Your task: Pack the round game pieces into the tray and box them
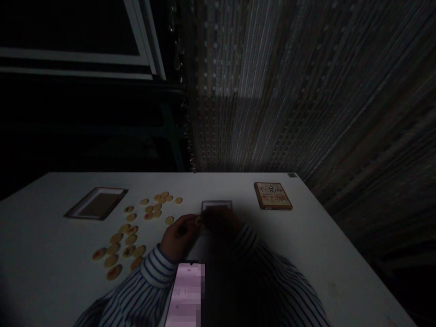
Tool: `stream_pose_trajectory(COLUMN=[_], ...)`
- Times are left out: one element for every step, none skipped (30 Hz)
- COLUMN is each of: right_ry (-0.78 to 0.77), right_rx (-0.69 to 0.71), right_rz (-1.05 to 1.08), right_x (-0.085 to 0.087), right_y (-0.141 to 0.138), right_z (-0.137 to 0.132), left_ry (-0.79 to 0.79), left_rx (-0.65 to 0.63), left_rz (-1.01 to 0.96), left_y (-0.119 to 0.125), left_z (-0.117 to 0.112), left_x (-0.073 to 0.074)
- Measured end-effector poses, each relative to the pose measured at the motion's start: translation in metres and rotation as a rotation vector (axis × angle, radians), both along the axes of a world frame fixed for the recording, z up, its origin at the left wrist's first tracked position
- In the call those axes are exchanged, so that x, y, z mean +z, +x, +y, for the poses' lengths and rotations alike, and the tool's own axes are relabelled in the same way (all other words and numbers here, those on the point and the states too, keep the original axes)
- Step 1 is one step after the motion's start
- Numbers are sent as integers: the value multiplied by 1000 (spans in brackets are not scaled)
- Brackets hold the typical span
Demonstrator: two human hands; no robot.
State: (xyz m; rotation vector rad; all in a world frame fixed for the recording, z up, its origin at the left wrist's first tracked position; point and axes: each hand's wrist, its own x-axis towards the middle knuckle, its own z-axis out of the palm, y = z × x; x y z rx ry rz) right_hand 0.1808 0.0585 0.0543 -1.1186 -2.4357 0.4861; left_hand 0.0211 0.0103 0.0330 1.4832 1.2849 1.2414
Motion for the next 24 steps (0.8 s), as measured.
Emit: stream_pose_trajectory(right_ry=[-11,-22,-33,-40,-44,-46,-48,-49,-53,-56,-56,-49,-41,-33,-28,-22,-19,-21,-27,-34,-41,-47,-49,-44], right_rx=[4,12,22,29,36,40,45,47,46,44,39,32,26,21,22,25,32,42,54,63,70,75,73,67], right_rz=[21,42,63,82,97,110,119,124,124,113,96,74,53,35,23,17,18,25,37,50,60,64,61,50], right_x=[0,-1,-1,-1,-1,0,0,1,2,3,4,5,5,5,5,5,5,4,3,3,2,2,2,2], right_y=[0,1,1,2,2,3,3,3,3,3,3,3,3,3,3,3,3,3,4,4,3,3,3,3], right_z=[0,0,0,-1,-1,-1,-2,-2,-2,-2,-2,-2,-2,-2,-2,-2,-2,-2,-2,-2,-1,-1,-1,-1], left_ry=[-3,-7,-11,-15,-17,-21,-23,-26,-29,-32,-34,-35,-35,-37,-39,-42,-43,-44,-47,-51,-57,-63,-65,-65], left_rx=[-6,-14,-22,-31,-36,-41,-41,-39,-38,-36,-36,-37,-40,-42,-41,-38,-30,-19,-12,-7,-1,8,16,23], left_rz=[-12,-25,-36,-43,-50,-53,-54,-52,-48,-45,-43,-40,-38,-35,-31,-26,-22,-21,-23,-24,-26,-26,-26,-24], left_y=[0,0,0,0,0,-1,-1,-1,-2,-2,-2,-3,-3,-3,-4,-4,-4,-4,-4,-4,-4,-4,-4,-3], left_z=[0,0,0,0,0,0,1,1,1,1,1,1,1,1,1,1,0,0,0,0,0,0,1,1], left_x=[-1,-1,-2,-3,-4,-5,-6,-6,-6,-6,-6,-5,-4,-3,-2,-1,0,0,1,1,0,0,-1,-1])
